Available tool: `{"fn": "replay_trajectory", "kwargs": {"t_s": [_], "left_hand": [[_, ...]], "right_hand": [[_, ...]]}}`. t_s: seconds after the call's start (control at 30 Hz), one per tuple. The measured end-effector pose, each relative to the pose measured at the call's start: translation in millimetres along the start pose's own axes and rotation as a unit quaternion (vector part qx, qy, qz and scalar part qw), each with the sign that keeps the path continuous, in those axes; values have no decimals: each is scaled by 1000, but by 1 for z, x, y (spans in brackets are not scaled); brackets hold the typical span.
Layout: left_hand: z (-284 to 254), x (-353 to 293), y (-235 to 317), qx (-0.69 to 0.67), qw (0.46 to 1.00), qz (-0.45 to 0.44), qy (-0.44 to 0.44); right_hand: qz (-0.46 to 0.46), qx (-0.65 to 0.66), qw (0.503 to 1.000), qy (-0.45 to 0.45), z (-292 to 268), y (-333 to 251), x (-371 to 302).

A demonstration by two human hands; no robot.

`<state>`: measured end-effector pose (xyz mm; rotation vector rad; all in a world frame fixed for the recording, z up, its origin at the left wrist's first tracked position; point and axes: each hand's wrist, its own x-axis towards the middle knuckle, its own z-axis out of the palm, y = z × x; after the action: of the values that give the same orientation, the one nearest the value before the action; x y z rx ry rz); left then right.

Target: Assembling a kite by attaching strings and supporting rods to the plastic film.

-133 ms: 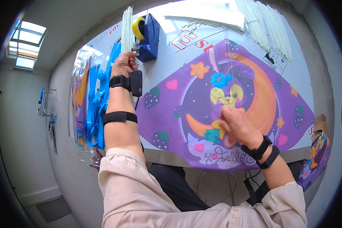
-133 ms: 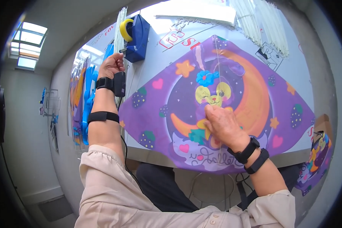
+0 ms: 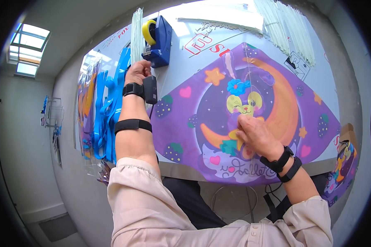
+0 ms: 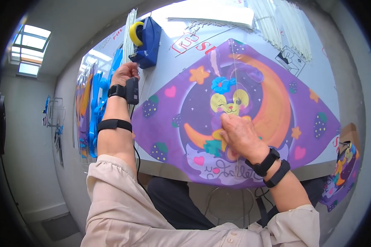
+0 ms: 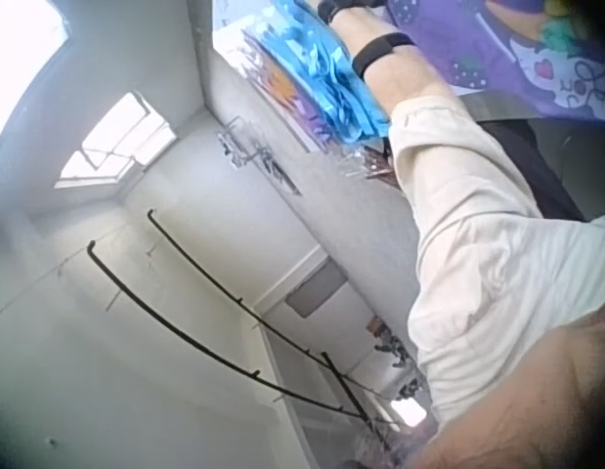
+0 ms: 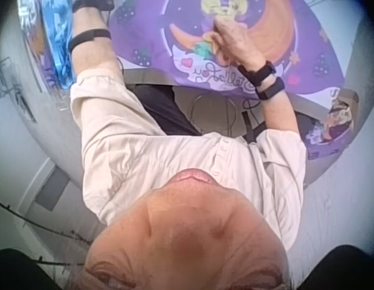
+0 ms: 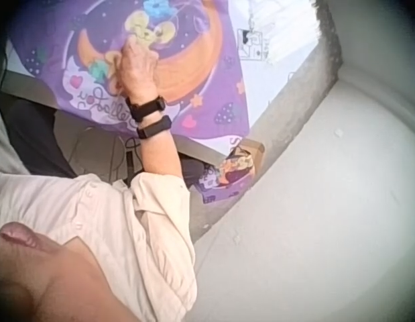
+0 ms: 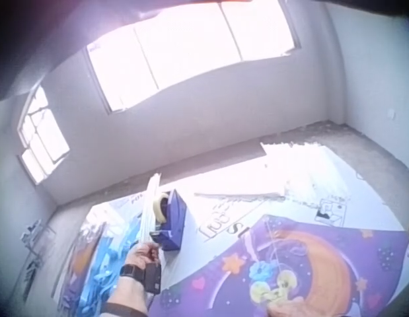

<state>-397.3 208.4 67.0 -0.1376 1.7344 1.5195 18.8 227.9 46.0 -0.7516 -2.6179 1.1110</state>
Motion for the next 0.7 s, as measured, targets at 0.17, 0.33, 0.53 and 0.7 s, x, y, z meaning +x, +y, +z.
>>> {"fn": "replay_trajectory", "kwargs": {"t_s": [0.17, 0.33, 0.53, 0.7], "left_hand": [[2, -5, -41, 59, 997, 54, 5], [65, -52, -33, 111, 964, 208, -124], [201, -72, -51, 159, 946, 166, -230], [246, -44, -76, 73, 965, 11, -253]], "right_hand": [[-22, -34, 999, 6, 1, 12, -1], [17, 17, 993, -120, -30, 6, 17], [6, 21, 994, 104, -72, 54, 86], [107, 30, 988, 108, -92, 86, 144]]}}
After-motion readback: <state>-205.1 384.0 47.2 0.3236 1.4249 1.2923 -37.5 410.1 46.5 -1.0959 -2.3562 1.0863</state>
